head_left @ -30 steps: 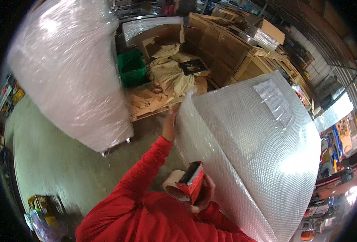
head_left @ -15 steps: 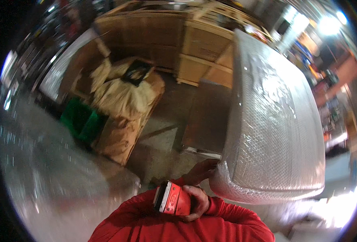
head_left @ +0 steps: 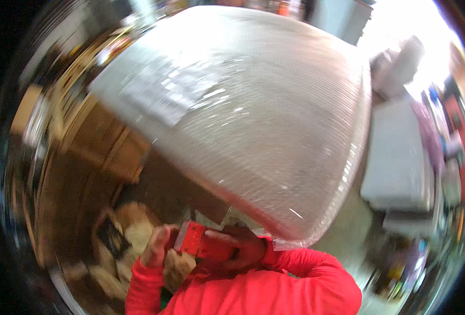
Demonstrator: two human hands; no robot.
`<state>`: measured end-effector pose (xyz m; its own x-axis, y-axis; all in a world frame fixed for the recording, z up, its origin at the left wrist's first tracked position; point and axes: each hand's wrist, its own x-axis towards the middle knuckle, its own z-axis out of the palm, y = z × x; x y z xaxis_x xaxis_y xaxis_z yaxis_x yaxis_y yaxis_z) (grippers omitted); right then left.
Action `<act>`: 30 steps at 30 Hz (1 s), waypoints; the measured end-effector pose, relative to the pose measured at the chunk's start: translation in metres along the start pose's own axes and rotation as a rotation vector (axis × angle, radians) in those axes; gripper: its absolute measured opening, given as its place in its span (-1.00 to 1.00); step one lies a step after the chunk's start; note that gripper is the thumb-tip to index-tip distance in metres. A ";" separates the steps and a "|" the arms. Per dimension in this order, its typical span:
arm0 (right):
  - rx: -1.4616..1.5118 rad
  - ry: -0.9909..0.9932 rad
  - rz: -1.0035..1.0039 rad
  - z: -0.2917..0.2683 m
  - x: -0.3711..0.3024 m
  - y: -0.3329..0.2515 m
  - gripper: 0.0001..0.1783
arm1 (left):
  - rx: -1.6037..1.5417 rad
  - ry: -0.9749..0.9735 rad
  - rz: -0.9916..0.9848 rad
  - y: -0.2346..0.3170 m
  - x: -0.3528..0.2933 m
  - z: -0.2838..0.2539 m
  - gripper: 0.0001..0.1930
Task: The person wraps a large piece of furniture with bubble wrap and secures it with packing tape. They pull the bubble wrap from a roll, cover the furniture, and use a tape gun to seal the edges.
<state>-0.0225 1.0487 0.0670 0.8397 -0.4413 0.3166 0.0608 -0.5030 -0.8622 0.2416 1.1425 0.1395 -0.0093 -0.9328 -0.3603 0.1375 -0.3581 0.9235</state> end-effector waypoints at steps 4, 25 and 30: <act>-0.068 0.309 -0.088 0.018 0.020 -0.007 0.10 | 0.103 -0.154 -0.140 0.024 0.037 -0.038 -0.56; -0.911 1.841 0.383 0.261 0.083 -0.074 0.01 | 1.009 -1.625 0.723 0.096 0.098 0.097 -0.87; -0.074 2.218 0.079 0.222 0.081 -0.094 -0.06 | 1.636 -1.713 1.020 0.132 0.079 0.307 -0.71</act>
<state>0.1599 1.2256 0.0857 -0.9383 -0.3137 0.1454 0.0088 -0.4421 -0.8969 -0.0451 1.0089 0.2737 -0.8864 0.2656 -0.3791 0.1499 0.9396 0.3076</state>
